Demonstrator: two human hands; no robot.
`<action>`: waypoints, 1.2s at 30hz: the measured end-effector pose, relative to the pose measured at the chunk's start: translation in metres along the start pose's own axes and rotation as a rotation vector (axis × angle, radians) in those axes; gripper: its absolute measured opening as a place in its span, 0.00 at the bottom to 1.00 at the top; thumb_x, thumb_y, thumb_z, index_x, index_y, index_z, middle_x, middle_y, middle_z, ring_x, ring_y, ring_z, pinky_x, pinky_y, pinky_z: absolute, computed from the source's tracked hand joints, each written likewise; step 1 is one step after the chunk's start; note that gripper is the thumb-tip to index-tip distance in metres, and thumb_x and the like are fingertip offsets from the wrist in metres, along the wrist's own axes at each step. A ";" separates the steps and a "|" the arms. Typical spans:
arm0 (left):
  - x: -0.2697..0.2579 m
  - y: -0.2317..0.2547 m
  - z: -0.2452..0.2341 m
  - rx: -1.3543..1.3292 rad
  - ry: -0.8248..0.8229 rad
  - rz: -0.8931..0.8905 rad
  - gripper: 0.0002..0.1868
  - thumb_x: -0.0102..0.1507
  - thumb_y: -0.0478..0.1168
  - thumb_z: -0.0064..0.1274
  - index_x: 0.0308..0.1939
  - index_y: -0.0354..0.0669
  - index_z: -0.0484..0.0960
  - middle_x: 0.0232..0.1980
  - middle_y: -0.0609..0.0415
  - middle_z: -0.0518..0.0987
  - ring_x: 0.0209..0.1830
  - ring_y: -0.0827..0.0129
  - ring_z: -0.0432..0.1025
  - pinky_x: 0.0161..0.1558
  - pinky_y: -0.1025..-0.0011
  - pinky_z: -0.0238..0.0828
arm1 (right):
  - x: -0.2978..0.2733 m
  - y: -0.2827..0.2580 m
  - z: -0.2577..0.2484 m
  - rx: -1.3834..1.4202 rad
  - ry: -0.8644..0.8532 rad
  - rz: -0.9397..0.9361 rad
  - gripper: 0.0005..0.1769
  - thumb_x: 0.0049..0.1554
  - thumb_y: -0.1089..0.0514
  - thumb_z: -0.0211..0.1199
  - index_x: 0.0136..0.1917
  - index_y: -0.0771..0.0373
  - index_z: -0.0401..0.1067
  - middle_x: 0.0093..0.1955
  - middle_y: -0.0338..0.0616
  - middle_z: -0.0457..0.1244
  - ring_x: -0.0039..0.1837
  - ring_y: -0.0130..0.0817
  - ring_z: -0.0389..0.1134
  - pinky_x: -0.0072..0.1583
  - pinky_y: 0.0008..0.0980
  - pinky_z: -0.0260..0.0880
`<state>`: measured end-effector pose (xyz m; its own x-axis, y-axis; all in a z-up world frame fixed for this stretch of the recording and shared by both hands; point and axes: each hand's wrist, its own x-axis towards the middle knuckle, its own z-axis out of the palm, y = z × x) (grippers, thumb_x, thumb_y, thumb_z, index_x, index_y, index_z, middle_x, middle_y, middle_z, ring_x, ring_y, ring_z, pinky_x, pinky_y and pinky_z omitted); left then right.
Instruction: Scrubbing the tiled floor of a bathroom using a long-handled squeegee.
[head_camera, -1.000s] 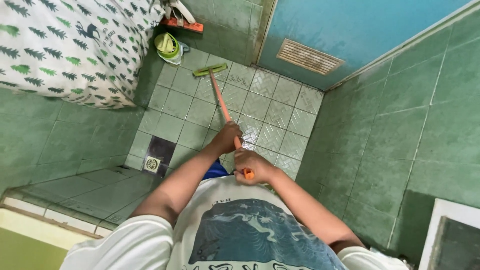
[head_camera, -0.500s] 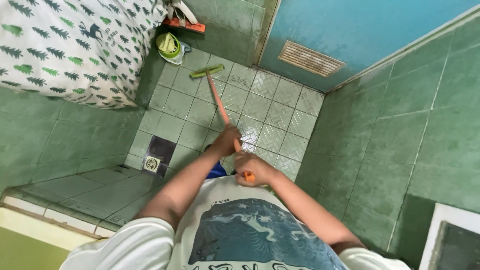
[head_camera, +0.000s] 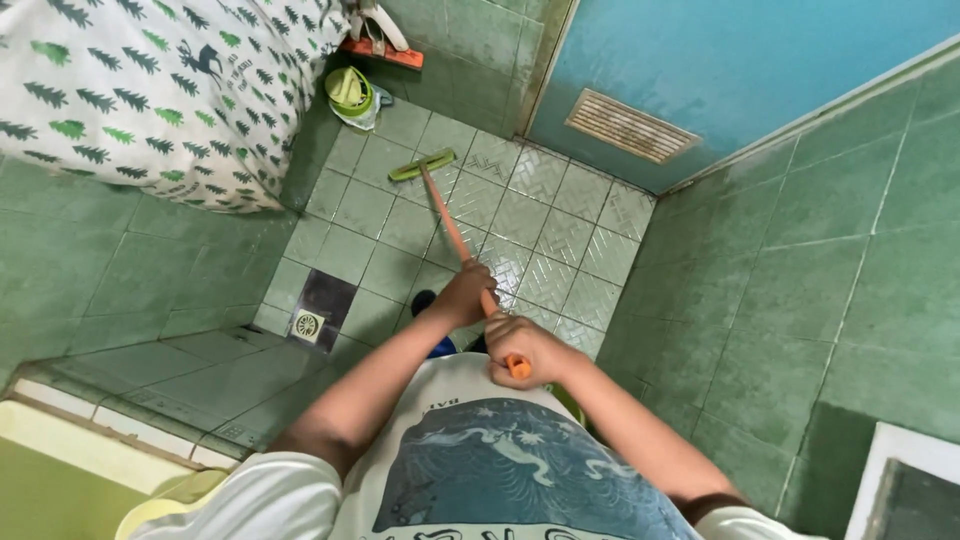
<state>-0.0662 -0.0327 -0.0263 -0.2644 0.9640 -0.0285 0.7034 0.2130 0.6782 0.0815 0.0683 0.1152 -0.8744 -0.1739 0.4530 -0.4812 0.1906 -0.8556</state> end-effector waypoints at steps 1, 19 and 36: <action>0.003 -0.010 0.002 -0.002 0.001 0.002 0.08 0.56 0.42 0.59 0.24 0.46 0.79 0.31 0.49 0.75 0.43 0.47 0.72 0.53 0.67 0.69 | 0.001 0.007 0.002 -0.002 0.000 0.002 0.25 0.55 0.59 0.63 0.22 0.54 0.55 0.22 0.41 0.51 0.28 0.50 0.56 0.40 0.44 0.63; -0.001 0.007 -0.011 0.037 0.001 0.045 0.10 0.54 0.40 0.57 0.22 0.46 0.72 0.27 0.51 0.70 0.37 0.51 0.70 0.52 0.60 0.63 | 0.011 -0.013 -0.010 -0.001 -0.079 0.035 0.25 0.55 0.58 0.64 0.22 0.53 0.56 0.22 0.37 0.52 0.28 0.48 0.58 0.42 0.42 0.64; -0.012 -0.027 -0.007 -0.032 0.016 0.020 0.05 0.55 0.37 0.61 0.27 0.45 0.79 0.33 0.50 0.77 0.43 0.52 0.73 0.60 0.58 0.64 | 0.010 0.016 0.013 -0.030 -0.103 0.077 0.22 0.55 0.58 0.67 0.25 0.56 0.60 0.26 0.42 0.56 0.31 0.52 0.60 0.43 0.46 0.65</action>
<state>-0.0872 -0.0509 -0.0394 -0.2612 0.9653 -0.0030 0.6871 0.1881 0.7018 0.0658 0.0574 0.1027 -0.8986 -0.2555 0.3567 -0.4158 0.2362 -0.8783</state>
